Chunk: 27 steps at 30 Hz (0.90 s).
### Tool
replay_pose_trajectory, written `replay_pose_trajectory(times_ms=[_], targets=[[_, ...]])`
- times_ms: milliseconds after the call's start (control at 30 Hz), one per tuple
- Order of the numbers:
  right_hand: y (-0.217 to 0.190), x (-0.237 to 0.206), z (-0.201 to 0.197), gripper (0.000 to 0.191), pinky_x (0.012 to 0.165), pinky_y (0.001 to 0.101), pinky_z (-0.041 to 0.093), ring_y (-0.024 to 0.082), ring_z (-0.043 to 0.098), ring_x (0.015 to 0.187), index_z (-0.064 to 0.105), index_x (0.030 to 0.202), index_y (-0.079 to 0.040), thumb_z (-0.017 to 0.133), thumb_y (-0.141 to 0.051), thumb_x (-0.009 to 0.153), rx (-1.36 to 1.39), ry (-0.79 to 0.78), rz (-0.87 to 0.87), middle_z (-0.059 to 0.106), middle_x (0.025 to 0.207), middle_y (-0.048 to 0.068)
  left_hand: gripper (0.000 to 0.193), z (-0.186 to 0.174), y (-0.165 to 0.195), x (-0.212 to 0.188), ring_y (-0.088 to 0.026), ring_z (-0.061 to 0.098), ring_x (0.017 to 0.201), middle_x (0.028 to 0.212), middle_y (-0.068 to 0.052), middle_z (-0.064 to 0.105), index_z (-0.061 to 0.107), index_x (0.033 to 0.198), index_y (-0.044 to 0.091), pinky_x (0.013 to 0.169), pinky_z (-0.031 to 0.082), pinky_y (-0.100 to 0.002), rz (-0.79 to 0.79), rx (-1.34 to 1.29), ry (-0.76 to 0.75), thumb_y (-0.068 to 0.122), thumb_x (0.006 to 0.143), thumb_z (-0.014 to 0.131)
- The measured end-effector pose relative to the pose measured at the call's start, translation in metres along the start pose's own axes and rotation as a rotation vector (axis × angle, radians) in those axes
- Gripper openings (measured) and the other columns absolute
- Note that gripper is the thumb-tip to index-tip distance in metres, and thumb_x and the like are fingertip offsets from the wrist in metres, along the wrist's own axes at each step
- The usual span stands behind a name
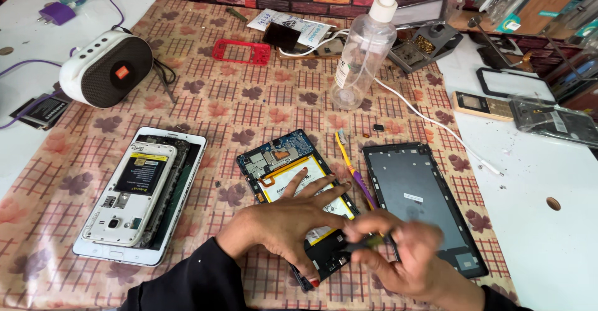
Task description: The person uses a screwdriver to remove screws from the internal frame of a disassembled Samsung tablet. They carefully unscrew fasteners around the battery and motherboard area while the device remains open on the workbench.
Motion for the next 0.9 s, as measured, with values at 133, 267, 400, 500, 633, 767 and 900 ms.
replay_pose_trajectory(times_ms=[133,267,400,500,633,767,900], targets=[[0.012,-0.009,0.004,0.060,0.088,0.0407,0.064,0.034,0.074,0.105,0.021,0.129,-0.009,0.067,0.008,0.094,0.108,-0.049,0.083,0.063,0.119,0.028,0.119,-0.002,0.002,-0.001,-0.044,0.000,0.159,0.172,-0.017,0.016,0.051,0.151,0.035,0.115,-0.012,-0.074,0.017,0.008,0.020,0.055,0.043,0.095],[0.012,-0.011,-0.001,0.068,0.088,0.0328,0.063,0.028,0.072,0.107,0.024,0.132,-0.010,0.075,0.002,0.089,-0.042,0.118,0.045,0.066,0.116,0.019,0.115,-0.002,0.002,-0.001,-0.043,0.002,0.158,0.172,-0.014,0.019,0.054,0.151,0.038,0.117,-0.012,-0.074,-0.022,0.012,0.001,0.053,0.044,0.093],[0.009,-0.012,0.001,0.057,0.089,0.0368,0.060,0.036,0.070,0.114,0.022,0.132,-0.008,0.059,0.011,0.095,0.127,-0.160,0.153,0.064,0.122,0.028,0.113,-0.003,0.002,-0.001,-0.042,0.000,0.159,0.172,-0.015,0.019,0.055,0.147,0.033,0.117,-0.013,-0.072,-0.012,0.015,0.006,0.053,0.043,0.094],[0.008,-0.010,0.000,0.061,0.086,0.0342,0.065,0.033,0.072,0.114,0.024,0.133,-0.010,0.067,0.010,0.094,0.160,-0.107,0.149,0.062,0.123,0.027,0.110,-0.004,0.003,0.000,-0.041,-0.001,0.160,0.173,-0.015,0.018,0.058,0.146,0.035,0.117,-0.014,-0.073,-0.016,0.001,-0.001,0.052,0.044,0.094],[0.007,-0.002,-0.003,0.079,0.089,0.0308,0.068,0.019,0.076,0.108,0.024,0.136,-0.012,0.085,0.003,0.089,-0.007,0.030,0.052,0.066,0.119,0.015,0.114,-0.005,0.005,-0.002,-0.041,-0.002,0.159,0.171,-0.016,0.018,0.054,0.149,0.035,0.116,-0.014,-0.073,-0.007,-0.002,0.004,0.052,0.044,0.093],[0.005,-0.002,-0.004,0.060,0.087,0.0416,0.065,0.036,0.073,0.112,0.020,0.134,-0.008,0.056,0.016,0.091,0.074,-0.263,0.132,0.067,0.121,0.029,0.110,-0.007,0.004,0.000,-0.040,-0.004,0.160,0.172,-0.016,0.015,0.055,0.146,0.034,0.116,-0.013,-0.073,-0.034,-0.020,-0.027,0.053,0.045,0.094],[0.010,-0.009,-0.007,0.072,0.086,0.0344,0.069,0.027,0.079,0.100,0.027,0.136,-0.012,0.080,0.006,0.089,-0.019,-0.120,0.047,0.070,0.115,0.019,0.111,-0.011,0.000,0.000,-0.037,-0.002,0.161,0.173,-0.014,0.015,0.055,0.148,0.036,0.114,-0.009,-0.075,0.012,-0.018,-0.041,0.047,0.045,0.094]])
Point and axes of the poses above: each hand's wrist, its own x-axis towards the middle knuckle, its own z-axis out of the palm, y = z × x, the point moved 3 cm from there along x, towards the middle knuckle
